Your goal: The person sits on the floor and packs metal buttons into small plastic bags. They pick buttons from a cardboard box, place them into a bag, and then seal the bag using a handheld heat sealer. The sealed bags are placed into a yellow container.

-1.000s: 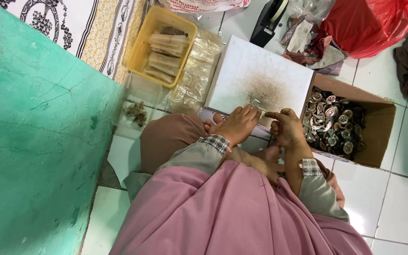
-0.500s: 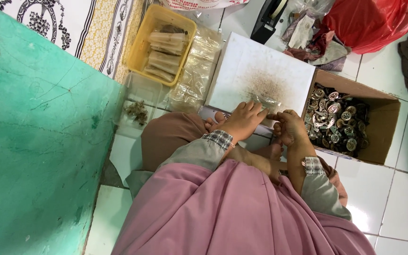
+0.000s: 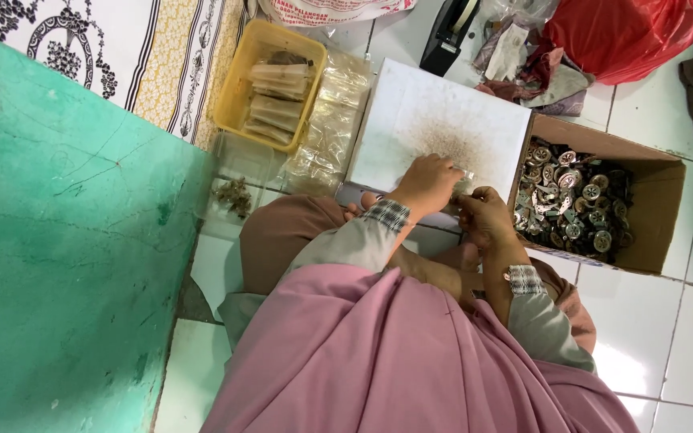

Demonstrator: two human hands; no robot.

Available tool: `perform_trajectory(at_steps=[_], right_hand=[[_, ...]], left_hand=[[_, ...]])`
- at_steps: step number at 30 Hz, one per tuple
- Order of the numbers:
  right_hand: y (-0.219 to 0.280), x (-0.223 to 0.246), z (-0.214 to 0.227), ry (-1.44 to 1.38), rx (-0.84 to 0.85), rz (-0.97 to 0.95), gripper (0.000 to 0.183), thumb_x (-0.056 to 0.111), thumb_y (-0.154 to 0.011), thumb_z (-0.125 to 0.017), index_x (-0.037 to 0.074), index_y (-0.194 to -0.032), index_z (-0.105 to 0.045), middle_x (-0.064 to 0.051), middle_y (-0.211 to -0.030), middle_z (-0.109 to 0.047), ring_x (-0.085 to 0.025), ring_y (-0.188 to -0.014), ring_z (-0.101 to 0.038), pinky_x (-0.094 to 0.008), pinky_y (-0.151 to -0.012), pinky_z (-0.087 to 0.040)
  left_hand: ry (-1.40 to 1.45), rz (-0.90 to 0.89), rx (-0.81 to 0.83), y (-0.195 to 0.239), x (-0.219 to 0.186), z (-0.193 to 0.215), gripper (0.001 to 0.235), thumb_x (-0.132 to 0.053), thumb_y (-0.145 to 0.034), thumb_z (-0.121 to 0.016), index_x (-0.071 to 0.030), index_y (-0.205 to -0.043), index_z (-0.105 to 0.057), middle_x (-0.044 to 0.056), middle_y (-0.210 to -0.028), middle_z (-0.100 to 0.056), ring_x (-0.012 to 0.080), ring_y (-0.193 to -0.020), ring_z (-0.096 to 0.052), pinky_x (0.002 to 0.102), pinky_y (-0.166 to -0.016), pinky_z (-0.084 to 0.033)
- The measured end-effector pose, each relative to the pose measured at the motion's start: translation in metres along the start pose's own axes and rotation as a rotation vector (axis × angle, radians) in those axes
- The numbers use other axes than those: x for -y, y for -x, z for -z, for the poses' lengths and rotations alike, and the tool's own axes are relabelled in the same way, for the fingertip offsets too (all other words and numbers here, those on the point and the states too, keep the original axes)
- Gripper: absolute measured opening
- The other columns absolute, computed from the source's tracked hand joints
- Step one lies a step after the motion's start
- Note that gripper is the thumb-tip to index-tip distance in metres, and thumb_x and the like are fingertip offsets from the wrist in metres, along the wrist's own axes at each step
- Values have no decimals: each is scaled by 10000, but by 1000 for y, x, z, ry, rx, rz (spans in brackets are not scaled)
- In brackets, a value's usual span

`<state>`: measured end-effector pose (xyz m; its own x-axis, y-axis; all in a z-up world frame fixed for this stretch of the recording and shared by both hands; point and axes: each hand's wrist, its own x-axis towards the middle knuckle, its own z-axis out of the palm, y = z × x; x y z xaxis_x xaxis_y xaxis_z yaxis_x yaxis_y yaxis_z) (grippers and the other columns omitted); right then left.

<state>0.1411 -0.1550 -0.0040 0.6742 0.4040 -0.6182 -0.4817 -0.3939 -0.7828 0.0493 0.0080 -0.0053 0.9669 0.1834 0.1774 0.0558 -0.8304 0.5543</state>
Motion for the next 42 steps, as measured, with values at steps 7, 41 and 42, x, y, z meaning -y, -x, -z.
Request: perform_trajectory(at_steps=[7, 41, 42], right_hand=[[-10, -11, 4, 11, -18, 16, 383, 51, -889, -732, 200, -1034, -410, -35, -809, -618, -133, -481, -540, -248, -428, -411], [10, 16, -22, 189, -146, 125, 324, 77, -847, -780, 96, -937, -469, -17, -613, -460, -125, -377, -457, -267, -361, -373], [9, 16, -22, 203, -148, 129, 326, 88, -845, -787, 90, -938, -475, -21, -605, -462, -128, -372, -461, -273, -357, -373]], left_hand=[[13, 6, 123, -26, 2, -7, 269, -145, -976, -508, -156, -1146, -716, 39, -978, -621, 225, -891, -600, 383, -810, -468], [48, 60, 67, -26, 11, -18, 189, -168, -989, -543, -95, -824, -600, 54, -909, -535, 230, -888, -535, 394, -833, -460], [-31, 47, 70, -27, 15, -27, 126, -212, -950, -622, -122, -870, -659, 32, -931, -548, 229, -927, -548, 406, -840, -478]])
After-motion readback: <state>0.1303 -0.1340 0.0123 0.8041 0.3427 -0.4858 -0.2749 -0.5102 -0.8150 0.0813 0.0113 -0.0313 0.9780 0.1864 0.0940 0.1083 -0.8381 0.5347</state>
